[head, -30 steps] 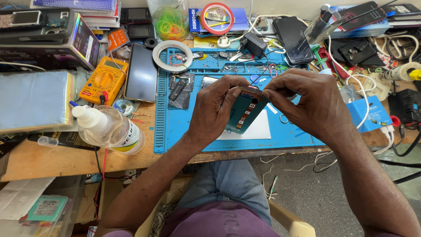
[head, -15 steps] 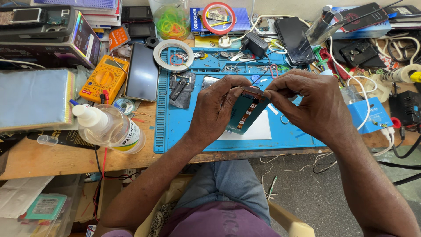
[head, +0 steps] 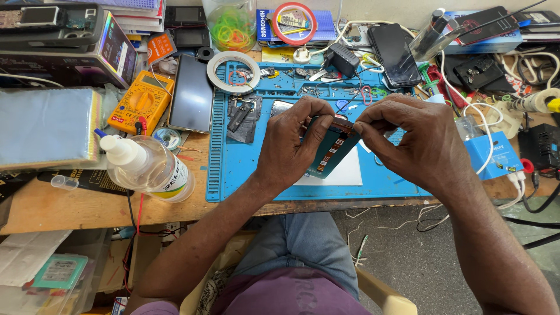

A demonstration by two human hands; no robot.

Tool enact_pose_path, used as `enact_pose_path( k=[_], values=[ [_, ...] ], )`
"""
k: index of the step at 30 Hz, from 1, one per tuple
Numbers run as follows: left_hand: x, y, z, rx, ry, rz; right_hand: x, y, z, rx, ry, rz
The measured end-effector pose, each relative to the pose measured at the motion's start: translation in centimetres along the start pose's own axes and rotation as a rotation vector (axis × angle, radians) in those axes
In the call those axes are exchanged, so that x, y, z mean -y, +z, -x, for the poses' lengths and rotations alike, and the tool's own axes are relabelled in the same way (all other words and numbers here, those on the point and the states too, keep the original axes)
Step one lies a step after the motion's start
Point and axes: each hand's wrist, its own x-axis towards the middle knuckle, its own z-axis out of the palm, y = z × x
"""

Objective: The person works on a disassembled mobile phone, using tweezers to handle small components and applying adhesive to the phone frame. They also wipe the phone surface with a cloth and manipulate a flexible circuit board.

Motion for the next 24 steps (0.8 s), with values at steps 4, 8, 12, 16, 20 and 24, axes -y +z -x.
enact_pose_path(
  k=[4, 8, 12, 16, 20, 24],
  values=[
    [0.2, 0.1, 0.0, 0.009, -0.002, -0.010, -0.1, -0.4, -0.1, 0.030, -0.009, -0.004],
    [0.4, -0.1, 0.3, 0.014, 0.007, -0.010, 0.3, -0.2, -0.3, 0.035, 0.024, -0.013],
    [0.6, -0.4, 0.6, 0.012, 0.018, 0.005, 0.8, 0.9, -0.7, 0.040, 0.011, -0.018],
    [0.7, -0.4, 0.6, 0.005, 0.024, -0.021, 1.1, 1.4, -1.2, 0.049, 0.009, 0.036],
    [0.5, -0.5, 0.5, 0.000, 0.013, -0.018, 1.5, 1.4, -1.3, 0.054, -0.014, 0.098],
    [0.5, -0.6, 0.5, -0.004, 0.015, -0.021, 1.9, 1.4, -1.3, 0.062, -0.062, 0.214]
  ],
)
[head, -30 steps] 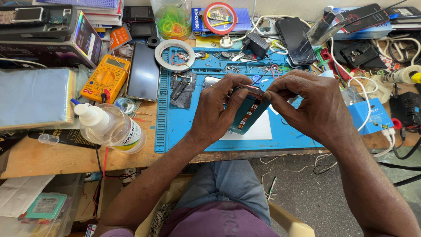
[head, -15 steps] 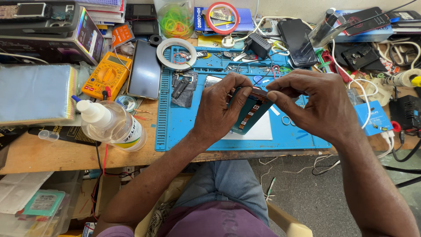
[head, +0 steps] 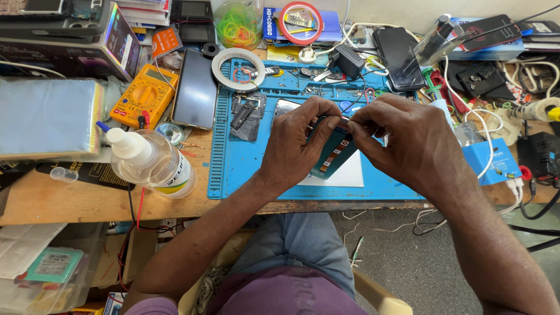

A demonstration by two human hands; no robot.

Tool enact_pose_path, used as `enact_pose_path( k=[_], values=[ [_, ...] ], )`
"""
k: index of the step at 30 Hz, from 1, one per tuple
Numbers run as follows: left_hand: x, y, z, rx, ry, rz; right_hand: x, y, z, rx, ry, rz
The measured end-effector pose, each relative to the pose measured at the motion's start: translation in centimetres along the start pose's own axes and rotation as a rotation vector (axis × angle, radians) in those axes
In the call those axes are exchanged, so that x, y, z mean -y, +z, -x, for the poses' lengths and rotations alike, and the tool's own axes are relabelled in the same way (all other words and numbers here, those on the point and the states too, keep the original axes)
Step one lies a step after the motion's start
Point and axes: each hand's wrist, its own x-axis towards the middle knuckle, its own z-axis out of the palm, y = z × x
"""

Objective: The person works on a disassembled mobile phone, using tweezers to handle small components and applying adhesive to the phone frame. They also wipe the phone surface with a cloth and manipulate a flexible circuit board.

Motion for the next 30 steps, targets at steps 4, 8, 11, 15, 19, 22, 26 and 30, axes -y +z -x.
enact_pose_path(
  k=[4, 8, 11, 15, 19, 22, 26, 30],
  values=[
    [0.1, -0.1, 0.0, 0.004, 0.000, 0.011, -0.2, -0.2, -0.4, 0.028, 0.052, -0.067],
    [0.2, -0.2, 0.0, 0.015, -0.008, 0.009, -0.6, -0.3, -0.6, 0.059, 0.090, -0.120],
    [0.1, -0.3, 0.1, 0.006, 0.010, 0.001, -1.0, -0.4, -0.4, 0.080, 0.134, -0.141],
    [0.2, -0.2, 0.0, 0.007, 0.006, 0.008, -1.6, -0.5, -0.2, 0.092, 0.167, -0.209],
    [0.2, -0.2, 0.0, 0.008, 0.011, -0.003, -1.8, -0.4, 0.1, 0.057, 0.256, -0.252],
    [0.2, -0.2, 0.0, 0.009, 0.000, 0.003, -1.8, -0.3, 0.4, 0.041, 0.202, -0.205],
    [0.1, -0.3, 0.0, 0.000, 0.033, -0.003, -1.7, -0.2, 0.6, 0.026, 0.157, -0.180],
    [0.1, -0.1, -0.1, 0.019, -0.019, 0.011, -1.9, -0.2, 0.7, 0.019, 0.142, -0.185]
  ],
)
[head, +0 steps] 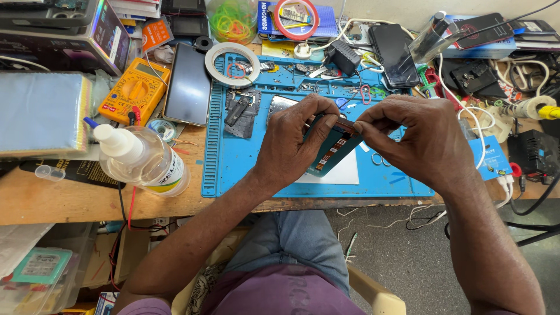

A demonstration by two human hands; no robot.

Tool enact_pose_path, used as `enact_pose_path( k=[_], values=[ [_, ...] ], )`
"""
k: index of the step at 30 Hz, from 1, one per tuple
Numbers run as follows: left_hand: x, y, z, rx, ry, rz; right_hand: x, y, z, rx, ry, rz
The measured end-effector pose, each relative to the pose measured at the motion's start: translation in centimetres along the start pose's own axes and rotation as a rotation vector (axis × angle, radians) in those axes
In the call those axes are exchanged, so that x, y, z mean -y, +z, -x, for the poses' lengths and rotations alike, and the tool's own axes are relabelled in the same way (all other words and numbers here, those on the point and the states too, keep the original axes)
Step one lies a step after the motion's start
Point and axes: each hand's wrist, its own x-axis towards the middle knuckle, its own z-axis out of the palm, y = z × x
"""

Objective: The person works on a disassembled mobile phone, using tweezers to handle small components and applying adhesive to the phone frame. They also wipe the phone surface with a cloth and manipulate a flexible circuit board.

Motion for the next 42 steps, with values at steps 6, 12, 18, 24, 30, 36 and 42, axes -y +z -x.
enact_pose_path(
  k=[6, 12, 18, 24, 30, 36, 42],
  values=[
    [-0.1, 0.2, 0.1, 0.002, 0.012, 0.011, -0.9, -0.3, 0.1, 0.029, 0.129, -0.149],
    [0.2, 0.3, 0.0, -0.001, 0.023, -0.002, -1.1, 0.0, 0.4, -0.004, 0.075, -0.034],
    [0.2, 0.3, 0.1, 0.000, 0.017, -0.005, -0.8, -0.2, 0.4, -0.002, 0.005, -0.038],
    [0.1, 0.2, 0.0, -0.003, 0.016, -0.015, -0.2, -0.4, 0.4, 0.019, 0.021, 0.002],
    [-0.2, 0.0, 0.1, 0.001, 0.013, -0.005, 0.2, -0.2, 0.7, 0.007, 0.036, -0.018],
    [-0.7, -0.4, 0.1, 0.025, -0.009, 0.008, -0.1, -0.1, 1.4, -0.056, 0.001, -0.034],
    [-0.8, -0.5, 0.5, 0.073, -0.094, 0.118, 0.1, -0.3, 1.5, -0.111, -0.067, -0.085]
  ],
)
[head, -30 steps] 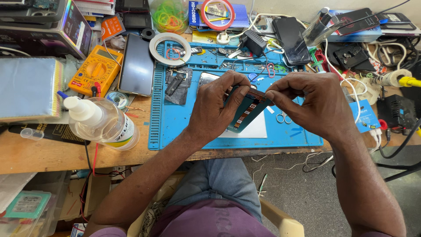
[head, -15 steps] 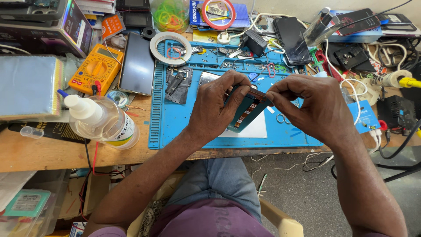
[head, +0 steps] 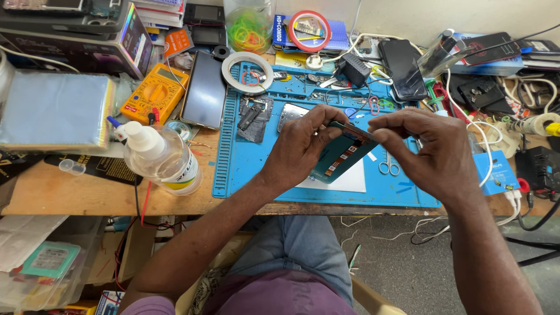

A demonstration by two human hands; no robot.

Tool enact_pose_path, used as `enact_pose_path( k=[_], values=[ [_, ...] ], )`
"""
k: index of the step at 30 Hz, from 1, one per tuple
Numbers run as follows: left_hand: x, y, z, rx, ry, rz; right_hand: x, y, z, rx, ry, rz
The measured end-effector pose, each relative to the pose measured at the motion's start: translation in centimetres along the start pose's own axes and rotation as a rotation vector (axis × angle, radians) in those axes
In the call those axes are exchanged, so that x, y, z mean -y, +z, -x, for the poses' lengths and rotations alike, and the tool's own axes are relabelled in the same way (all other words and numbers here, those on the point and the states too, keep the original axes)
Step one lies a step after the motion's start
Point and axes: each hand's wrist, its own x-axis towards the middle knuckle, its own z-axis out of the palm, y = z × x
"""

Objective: The person works on a disassembled mobile phone, using tweezers to handle small components and applying adhesive to the phone frame. They also wipe the phone surface with a cloth and manipulate a flexible circuit board.

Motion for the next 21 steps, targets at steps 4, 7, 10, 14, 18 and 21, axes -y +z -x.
enact_pose_path(
  k=[4, 7, 10, 14, 18, 21],
  values=[
    [0.2, 0.1, 0.2, 0.016, -0.002, 0.035, 1.2, 1.0, -0.7, -0.009, -0.020, 0.047],
    [0.4, 0.1, 0.4, 0.006, 0.013, 0.010, 2.0, 1.5, -1.4, 0.019, 0.002, 0.091],
    [0.5, 0.0, 0.5, -0.006, 0.015, 0.029, 2.6, 1.7, -1.8, 0.041, 0.020, 0.118],
    [0.5, -0.2, 0.6, -0.010, 0.019, 0.015, 2.6, 2.0, -1.8, 0.034, -0.008, 0.128],
    [0.3, -0.4, 0.6, -0.012, 0.021, 0.006, 2.0, 2.2, -1.6, 0.039, 0.012, 0.148],
    [0.1, -0.6, 0.7, -0.015, 0.022, -0.005, 0.9, 1.6, -1.3, 0.054, 0.083, -0.001]
  ],
)
